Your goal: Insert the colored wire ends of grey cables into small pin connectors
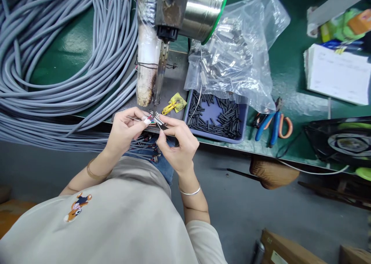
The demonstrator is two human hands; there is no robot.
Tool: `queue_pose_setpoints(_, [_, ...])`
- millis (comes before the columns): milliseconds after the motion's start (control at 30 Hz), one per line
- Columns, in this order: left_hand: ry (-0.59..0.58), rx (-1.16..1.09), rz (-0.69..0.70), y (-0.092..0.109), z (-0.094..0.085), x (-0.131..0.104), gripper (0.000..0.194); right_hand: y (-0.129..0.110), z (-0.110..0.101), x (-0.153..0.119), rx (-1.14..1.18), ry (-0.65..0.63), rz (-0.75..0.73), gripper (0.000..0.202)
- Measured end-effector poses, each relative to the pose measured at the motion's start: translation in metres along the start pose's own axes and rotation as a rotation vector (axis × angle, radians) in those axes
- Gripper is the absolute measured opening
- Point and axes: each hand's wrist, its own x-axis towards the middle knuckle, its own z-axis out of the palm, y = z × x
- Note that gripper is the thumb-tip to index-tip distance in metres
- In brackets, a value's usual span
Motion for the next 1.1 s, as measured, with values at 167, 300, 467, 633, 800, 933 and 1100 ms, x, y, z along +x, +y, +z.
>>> queue_pose_setpoints(167, [-0.003, 0.016, 0.016, 0.0012, 0.0005, 0.0000, 0.017, 0.0001, 0.0005, 0.0022, -0.005, 0.012, -0.022, 0.014])
queue_pose_setpoints(300, [0.015, 0.039, 0.007, 0.0016, 0.0008, -0.0005, 0.017, -0.0011, 0.0011, 0.0039, -0.023, 0.019, -0.034, 0.016])
queue_pose_setpoints(467, [-0.004, 0.031, 0.019, 0.0019, 0.0001, -0.0001, 0.016, -0.0021, 0.0007, 0.0034, -0.028, 0.020, -0.046, 0.017])
queue_pose_setpoints(633, [0.004, 0.012, -0.016, 0.0013, 0.0007, 0.0007, 0.015, -0.0018, 0.0002, 0.0013, -0.081, 0.012, -0.115, 0.018])
queue_pose_setpoints(800, [0.020, 0.000, -0.069, 0.0011, 0.0005, -0.0009, 0.016, -0.0007, 0.0007, -0.0006, -0.136, -0.010, -0.140, 0.019])
queue_pose_setpoints(933, [-0.006, -0.005, -0.087, 0.0027, -0.0024, -0.0017, 0.015, -0.0004, -0.0016, -0.0013, -0.025, -0.024, 0.011, 0.015])
queue_pose_setpoints(1100, [-0.001, -0.014, -0.062, 0.0024, -0.0014, -0.0022, 0.016, -0.0022, -0.0025, -0.0010, -0.044, -0.032, 0.000, 0.015])
